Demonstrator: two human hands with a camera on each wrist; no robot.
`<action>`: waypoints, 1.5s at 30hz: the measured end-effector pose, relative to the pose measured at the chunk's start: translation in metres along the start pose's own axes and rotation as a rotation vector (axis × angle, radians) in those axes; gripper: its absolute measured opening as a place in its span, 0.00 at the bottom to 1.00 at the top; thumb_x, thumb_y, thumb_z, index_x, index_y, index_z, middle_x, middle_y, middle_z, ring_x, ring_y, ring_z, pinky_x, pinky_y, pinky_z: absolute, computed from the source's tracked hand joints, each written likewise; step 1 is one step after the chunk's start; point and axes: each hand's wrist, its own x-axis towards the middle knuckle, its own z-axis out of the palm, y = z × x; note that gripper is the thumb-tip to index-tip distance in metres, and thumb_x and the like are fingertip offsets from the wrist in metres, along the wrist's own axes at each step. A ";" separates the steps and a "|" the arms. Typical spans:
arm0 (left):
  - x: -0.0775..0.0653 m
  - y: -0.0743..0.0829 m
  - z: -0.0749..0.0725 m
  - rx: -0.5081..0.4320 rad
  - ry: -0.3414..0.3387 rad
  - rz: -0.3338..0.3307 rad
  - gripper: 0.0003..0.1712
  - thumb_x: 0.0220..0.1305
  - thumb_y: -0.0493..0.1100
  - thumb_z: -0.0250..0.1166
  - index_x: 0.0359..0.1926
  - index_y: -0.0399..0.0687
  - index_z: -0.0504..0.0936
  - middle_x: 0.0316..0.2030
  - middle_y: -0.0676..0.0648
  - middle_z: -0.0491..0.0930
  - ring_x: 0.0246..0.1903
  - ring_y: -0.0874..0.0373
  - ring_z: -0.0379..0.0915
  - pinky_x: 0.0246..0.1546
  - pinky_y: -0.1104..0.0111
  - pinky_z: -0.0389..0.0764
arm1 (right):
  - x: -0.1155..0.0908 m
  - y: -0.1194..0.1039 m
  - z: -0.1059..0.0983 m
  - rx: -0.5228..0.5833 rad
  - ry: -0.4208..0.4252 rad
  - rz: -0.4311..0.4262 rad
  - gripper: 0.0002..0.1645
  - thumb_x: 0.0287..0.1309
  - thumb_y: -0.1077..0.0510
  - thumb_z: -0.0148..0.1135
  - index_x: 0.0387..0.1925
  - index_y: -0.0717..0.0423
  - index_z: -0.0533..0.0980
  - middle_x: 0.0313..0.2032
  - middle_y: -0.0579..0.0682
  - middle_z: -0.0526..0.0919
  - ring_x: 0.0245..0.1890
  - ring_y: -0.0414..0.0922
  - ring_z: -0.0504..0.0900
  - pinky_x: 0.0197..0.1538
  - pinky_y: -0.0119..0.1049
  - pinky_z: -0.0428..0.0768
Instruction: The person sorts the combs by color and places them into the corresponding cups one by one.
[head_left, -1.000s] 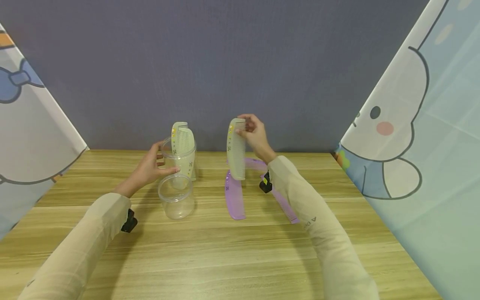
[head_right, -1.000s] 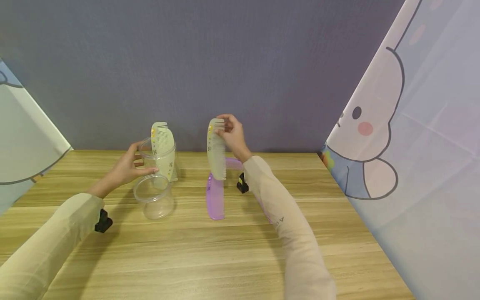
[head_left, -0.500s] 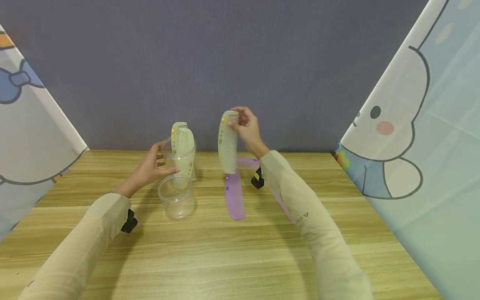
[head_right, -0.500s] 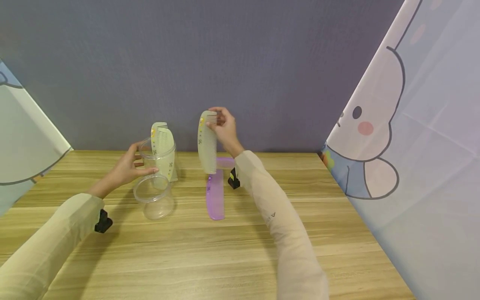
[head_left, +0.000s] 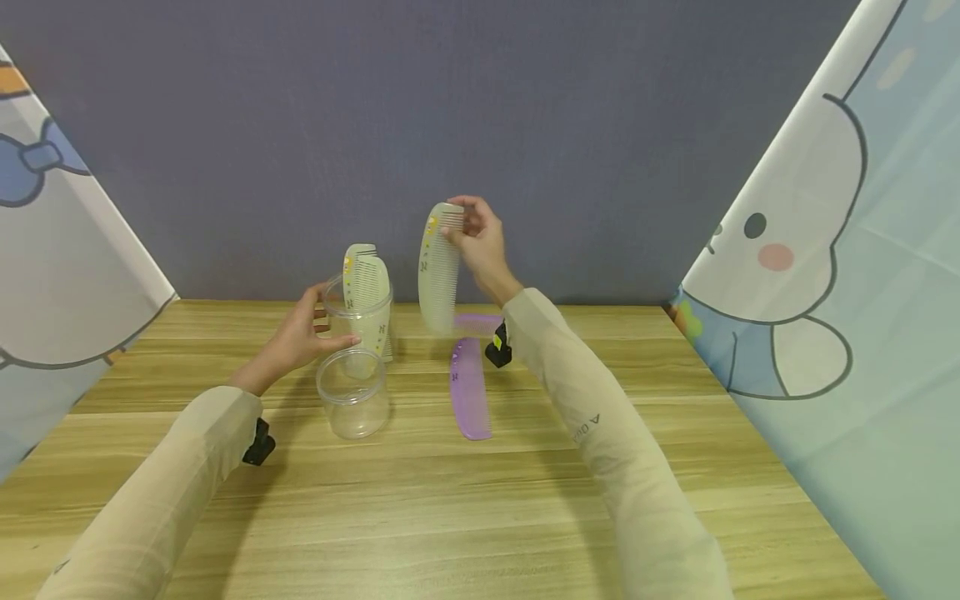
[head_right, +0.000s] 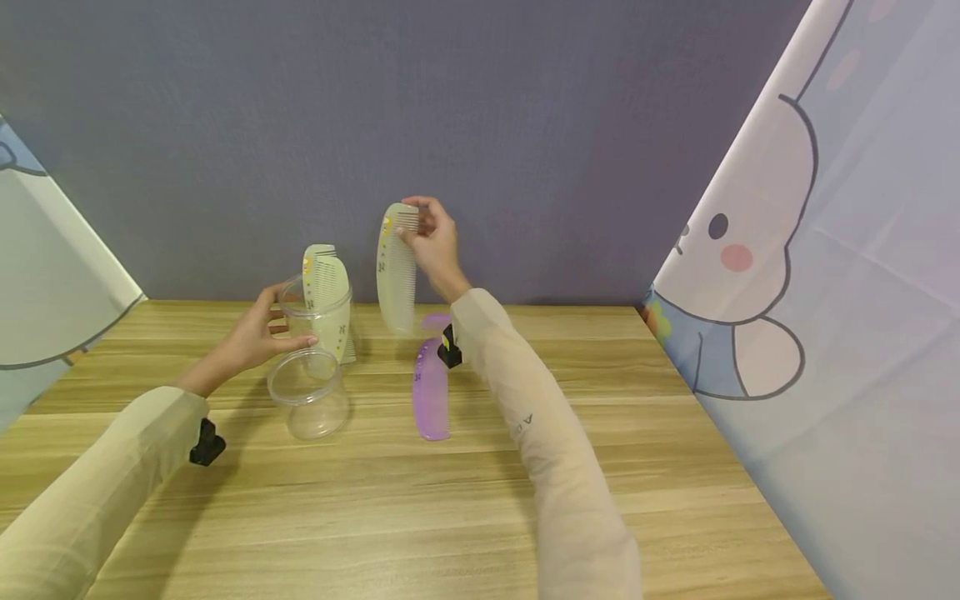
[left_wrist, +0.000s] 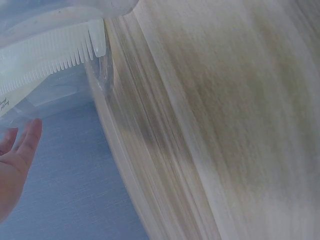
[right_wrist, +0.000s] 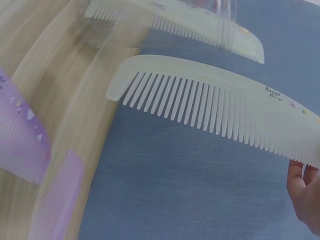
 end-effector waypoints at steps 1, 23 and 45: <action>0.000 0.000 0.000 -0.001 -0.001 0.000 0.57 0.46 0.44 0.73 0.68 0.36 0.44 0.59 0.31 0.58 0.56 0.30 0.61 0.53 0.45 0.72 | 0.001 -0.001 0.001 0.003 0.002 -0.008 0.22 0.47 0.73 0.62 0.46 0.58 0.73 0.41 0.58 0.80 0.35 0.43 0.79 0.40 0.35 0.81; 0.000 0.001 0.001 0.002 -0.012 -0.005 0.58 0.47 0.46 0.72 0.68 0.36 0.42 0.60 0.30 0.56 0.57 0.30 0.60 0.54 0.45 0.72 | 0.020 -0.042 0.027 0.132 0.096 -0.071 0.24 0.46 0.76 0.61 0.46 0.59 0.73 0.40 0.56 0.81 0.33 0.41 0.78 0.36 0.30 0.80; -0.001 0.001 0.001 -0.006 -0.024 -0.011 0.59 0.48 0.47 0.72 0.69 0.37 0.40 0.61 0.29 0.55 0.57 0.30 0.59 0.54 0.44 0.71 | 0.015 -0.054 0.064 0.215 0.094 -0.108 0.24 0.46 0.76 0.62 0.46 0.60 0.72 0.37 0.56 0.80 0.30 0.40 0.78 0.33 0.27 0.80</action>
